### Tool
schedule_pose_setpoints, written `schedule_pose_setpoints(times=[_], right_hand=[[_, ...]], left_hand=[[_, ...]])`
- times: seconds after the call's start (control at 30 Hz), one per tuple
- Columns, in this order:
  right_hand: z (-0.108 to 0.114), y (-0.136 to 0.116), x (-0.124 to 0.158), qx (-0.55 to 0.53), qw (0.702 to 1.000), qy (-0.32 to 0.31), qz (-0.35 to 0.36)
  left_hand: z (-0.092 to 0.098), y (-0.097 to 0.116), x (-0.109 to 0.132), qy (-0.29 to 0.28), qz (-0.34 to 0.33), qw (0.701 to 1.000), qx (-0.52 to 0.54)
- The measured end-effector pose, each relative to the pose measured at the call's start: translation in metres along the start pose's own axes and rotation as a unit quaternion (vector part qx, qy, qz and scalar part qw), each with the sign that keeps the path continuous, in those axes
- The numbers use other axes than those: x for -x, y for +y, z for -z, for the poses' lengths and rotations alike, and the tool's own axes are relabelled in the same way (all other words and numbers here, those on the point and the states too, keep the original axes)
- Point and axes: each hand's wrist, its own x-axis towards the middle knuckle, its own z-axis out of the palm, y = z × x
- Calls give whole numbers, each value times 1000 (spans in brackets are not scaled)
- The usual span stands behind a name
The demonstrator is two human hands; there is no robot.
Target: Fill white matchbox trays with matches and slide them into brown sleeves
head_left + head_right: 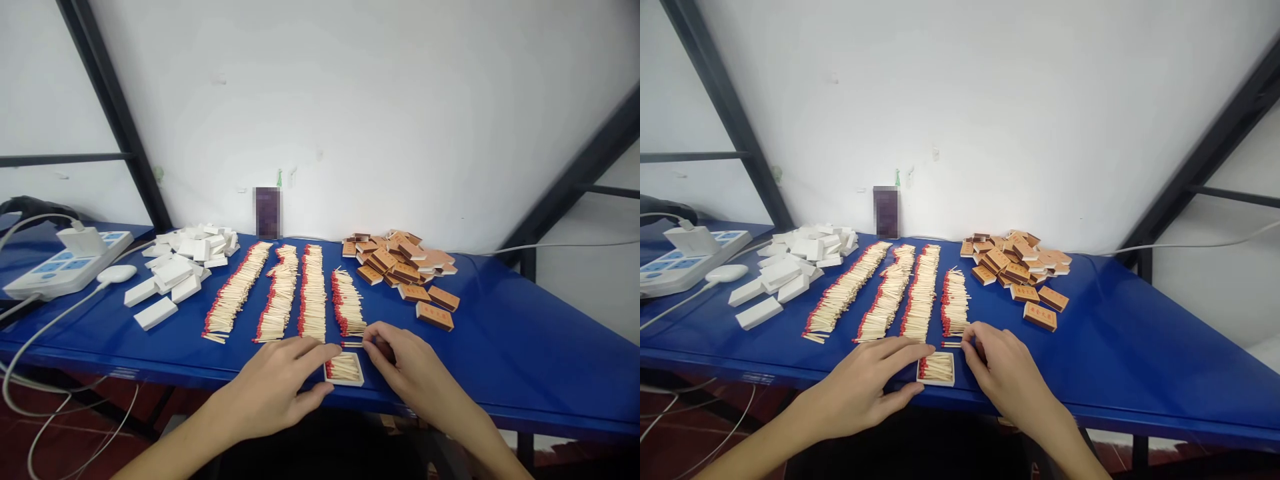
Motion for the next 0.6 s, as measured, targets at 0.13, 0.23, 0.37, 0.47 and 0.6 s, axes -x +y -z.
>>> schedule_pose_setpoints(times=[0.13, 0.23, 0.37, 0.47, 0.6], right_hand=[[0, 0, 0, 29, 999, -9, 10], [-2, 1, 0, 39, 999, -8, 35], [-3, 3, 0, 41, 998, -7, 54], [-2, -1, 2, 38, 998, 12, 48], [-1, -14, 8, 17, 996, 31, 81]], left_hand=[[1, 0, -1, 3, 2, 1000, 1], [1, 1, -2, 5, 3, 1000, 1], [2, 4, -2, 8, 3, 1000, 8], [5, 3, -3, 13, 7, 1000, 14], [-2, 0, 1, 107, -32, 994, 0]])
